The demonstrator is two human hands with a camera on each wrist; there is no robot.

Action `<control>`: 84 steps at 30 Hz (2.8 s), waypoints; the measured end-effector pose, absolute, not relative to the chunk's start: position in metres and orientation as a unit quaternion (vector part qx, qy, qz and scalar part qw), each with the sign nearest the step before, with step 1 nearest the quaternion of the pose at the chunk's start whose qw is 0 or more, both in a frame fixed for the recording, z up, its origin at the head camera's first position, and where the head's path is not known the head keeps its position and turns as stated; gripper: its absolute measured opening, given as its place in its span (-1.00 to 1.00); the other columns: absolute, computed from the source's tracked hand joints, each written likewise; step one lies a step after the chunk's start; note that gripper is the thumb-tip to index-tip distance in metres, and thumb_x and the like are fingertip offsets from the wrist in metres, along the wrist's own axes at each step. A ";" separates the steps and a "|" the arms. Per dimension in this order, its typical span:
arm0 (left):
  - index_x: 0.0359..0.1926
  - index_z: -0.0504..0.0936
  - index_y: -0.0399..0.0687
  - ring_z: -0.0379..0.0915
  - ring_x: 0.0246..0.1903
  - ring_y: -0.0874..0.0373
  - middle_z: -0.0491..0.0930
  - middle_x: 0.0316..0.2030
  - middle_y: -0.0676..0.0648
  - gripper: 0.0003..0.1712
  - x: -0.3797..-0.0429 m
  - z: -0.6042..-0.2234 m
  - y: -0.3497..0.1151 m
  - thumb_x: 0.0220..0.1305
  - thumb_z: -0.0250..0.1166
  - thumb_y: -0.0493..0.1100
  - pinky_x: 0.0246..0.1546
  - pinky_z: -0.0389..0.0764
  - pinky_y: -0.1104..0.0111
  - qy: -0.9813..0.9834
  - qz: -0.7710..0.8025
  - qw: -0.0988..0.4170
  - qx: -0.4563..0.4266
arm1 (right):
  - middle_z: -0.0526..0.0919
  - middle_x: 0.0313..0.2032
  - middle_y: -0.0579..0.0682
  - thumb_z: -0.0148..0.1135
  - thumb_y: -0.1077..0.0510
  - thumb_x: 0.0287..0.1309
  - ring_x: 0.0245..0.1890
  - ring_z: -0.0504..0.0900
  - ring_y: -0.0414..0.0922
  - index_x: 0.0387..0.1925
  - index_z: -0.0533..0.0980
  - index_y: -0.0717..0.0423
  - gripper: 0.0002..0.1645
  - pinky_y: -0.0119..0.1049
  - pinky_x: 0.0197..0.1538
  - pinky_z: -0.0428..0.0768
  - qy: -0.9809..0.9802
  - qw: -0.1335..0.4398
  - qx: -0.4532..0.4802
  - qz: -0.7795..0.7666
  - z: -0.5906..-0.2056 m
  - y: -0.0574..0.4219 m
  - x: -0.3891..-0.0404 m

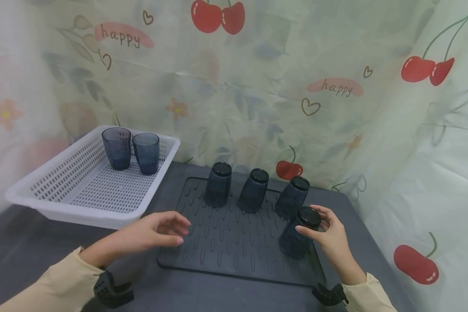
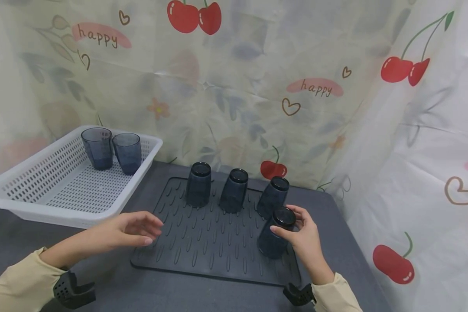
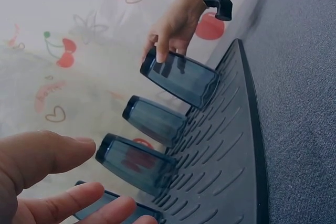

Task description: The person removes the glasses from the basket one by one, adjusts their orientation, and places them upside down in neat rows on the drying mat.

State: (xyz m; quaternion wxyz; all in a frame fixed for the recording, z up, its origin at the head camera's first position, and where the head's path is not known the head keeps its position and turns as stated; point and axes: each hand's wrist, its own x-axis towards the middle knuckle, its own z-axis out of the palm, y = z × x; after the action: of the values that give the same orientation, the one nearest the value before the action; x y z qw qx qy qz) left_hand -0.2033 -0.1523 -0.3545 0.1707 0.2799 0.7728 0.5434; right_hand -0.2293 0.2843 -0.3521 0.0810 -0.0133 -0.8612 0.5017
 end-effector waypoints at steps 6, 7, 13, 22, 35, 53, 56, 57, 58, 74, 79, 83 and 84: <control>0.17 0.42 -0.32 0.51 0.02 -0.01 0.53 0.05 -0.29 -0.51 -0.203 -0.354 -0.152 0.32 0.27 -0.15 -0.10 0.60 0.34 0.769 0.548 0.175 0.279 | 0.40 0.03 0.01 0.52 0.12 -0.05 -0.07 0.48 -0.57 0.31 0.27 0.03 -0.10 -0.57 -0.06 0.50 -0.859 0.081 -0.012 0.505 -0.354 0.285 -0.229; 0.17 0.42 -0.32 0.51 0.02 -0.01 0.53 0.05 -0.29 -0.51 -0.203 -0.354 -0.152 0.32 0.26 -0.15 -0.10 0.60 0.35 0.769 0.548 0.175 0.279 | 0.40 0.03 0.01 0.52 0.12 -0.04 -0.07 0.48 -0.57 0.31 0.27 0.03 -0.10 -0.58 -0.06 0.50 -0.859 0.080 -0.011 0.505 -0.354 0.286 -0.229; 0.16 0.43 -0.30 0.51 0.02 -0.01 0.53 0.04 -0.30 -0.52 -0.203 -0.356 -0.151 0.32 0.26 -0.13 -0.09 0.59 0.34 0.774 0.540 0.171 0.283 | 0.37 0.04 0.02 0.50 0.13 -0.02 -0.07 0.49 -0.56 0.32 0.25 0.04 -0.11 -0.55 -0.05 0.51 -0.857 0.074 0.000 0.511 -0.356 0.287 -0.230; 0.17 0.43 -0.29 0.52 0.02 -0.04 0.53 0.04 -0.27 -0.48 -0.202 -0.356 -0.149 0.31 0.28 -0.08 -0.08 0.58 0.30 0.777 0.541 0.179 0.267 | 0.31 0.04 0.04 0.48 0.16 0.00 -0.06 0.50 -0.52 0.32 0.19 0.05 -0.10 -0.55 -0.06 0.52 -0.847 0.057 0.011 0.528 -0.358 0.289 -0.232; 0.18 0.41 -0.32 0.52 0.03 -0.03 0.53 0.05 -0.27 -0.46 -0.203 -0.358 -0.149 0.31 0.27 -0.09 -0.06 0.57 0.27 0.777 0.540 0.181 0.269 | 0.26 0.10 0.06 0.45 0.20 0.03 -0.06 0.47 -0.53 0.38 0.10 0.08 -0.03 -0.48 -0.02 0.52 -0.848 0.038 0.011 0.529 -0.358 0.291 -0.234; 0.18 0.42 -0.28 0.51 0.05 -0.10 0.54 0.05 -0.23 -0.51 -0.202 -0.324 -0.164 0.33 0.25 -0.11 -0.06 0.58 0.28 0.789 0.527 0.145 0.281 | 0.28 0.11 0.02 0.45 0.14 0.05 -0.04 0.44 -0.51 0.39 0.09 -0.01 -0.03 -0.29 0.10 0.49 -0.858 0.040 0.004 0.512 -0.359 0.293 -0.233; 0.18 0.41 -0.29 0.54 0.03 0.00 0.55 0.05 -0.24 -0.51 -0.203 -0.312 -0.169 0.34 0.24 -0.12 -0.04 0.57 0.34 0.792 0.525 0.127 0.287 | 0.28 0.12 0.04 0.45 0.13 0.06 -0.05 0.43 -0.52 0.40 0.08 0.01 -0.02 -0.17 0.15 0.47 -0.859 0.041 0.009 0.510 -0.359 0.293 -0.233; 0.18 0.41 -0.29 0.55 0.03 0.00 0.54 0.05 -0.24 -0.52 -0.203 -0.308 -0.171 0.34 0.24 -0.13 -0.04 0.57 0.35 0.792 0.525 0.121 0.287 | 0.28 0.12 0.04 0.45 0.13 0.06 -0.05 0.43 -0.52 0.40 0.07 0.01 -0.02 -0.14 0.16 0.46 -0.859 0.040 0.010 0.510 -0.359 0.293 -0.233; 0.18 0.41 -0.29 0.55 0.02 0.02 0.54 0.06 -0.25 -0.52 -0.204 -0.304 -0.173 0.34 0.24 -0.13 -0.04 0.57 0.36 0.793 0.526 0.116 0.285 | 0.28 0.13 0.05 0.44 0.13 0.06 -0.05 0.43 -0.52 0.40 0.07 0.02 -0.02 -0.11 0.17 0.46 -0.859 0.041 0.011 0.509 -0.359 0.293 -0.232; 0.18 0.44 -0.14 0.59 -0.09 0.36 0.64 -0.09 0.14 -0.58 -0.238 -0.257 -0.219 0.36 0.22 -0.12 -0.08 0.58 0.52 0.817 0.546 -0.030 0.184 | 0.31 0.11 0.06 0.46 0.13 0.04 -0.08 0.45 -0.48 0.39 0.10 0.02 -0.02 -0.12 0.14 0.49 -0.863 0.047 0.007 0.503 -0.361 0.293 -0.233; 0.14 0.44 -0.16 0.59 -0.21 0.45 0.61 -0.24 0.34 -0.64 -0.264 -0.254 -0.238 0.37 0.20 -0.20 -0.19 0.60 0.57 0.809 0.560 -0.110 0.141 | 0.32 0.09 0.05 0.46 0.13 0.03 -0.09 0.46 -0.47 0.39 0.10 0.03 -0.02 -0.12 0.12 0.49 -0.865 0.050 0.009 0.499 -0.361 0.293 -0.233; 0.18 0.40 -0.19 0.52 -0.26 0.56 0.53 -0.31 0.47 -0.59 -0.280 -0.256 -0.252 0.37 0.21 -0.18 -0.23 0.57 0.64 0.821 0.537 -0.169 0.097 | 0.32 0.08 0.05 0.46 0.12 0.03 -0.10 0.46 -0.47 0.38 0.10 0.03 -0.02 -0.12 0.12 0.49 -0.865 0.049 0.007 0.499 -0.361 0.292 -0.233; 0.18 0.40 -0.17 0.50 -0.27 0.57 0.51 -0.30 0.48 -0.59 -0.283 -0.257 -0.255 0.36 0.21 -0.19 -0.23 0.56 0.65 0.821 0.534 -0.180 0.090 | 0.32 0.08 0.05 0.46 0.12 0.03 -0.10 0.46 -0.47 0.38 0.11 0.03 -0.03 -0.13 0.12 0.49 -0.865 0.048 0.007 0.500 -0.361 0.291 -0.233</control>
State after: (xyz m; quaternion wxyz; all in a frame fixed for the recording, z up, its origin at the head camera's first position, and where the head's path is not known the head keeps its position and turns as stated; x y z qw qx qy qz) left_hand -0.2832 -0.2547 -0.2568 -0.1803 0.0896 0.8213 0.5337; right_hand -0.2330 0.2911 -0.3606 0.0483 0.0066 -0.8646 0.5001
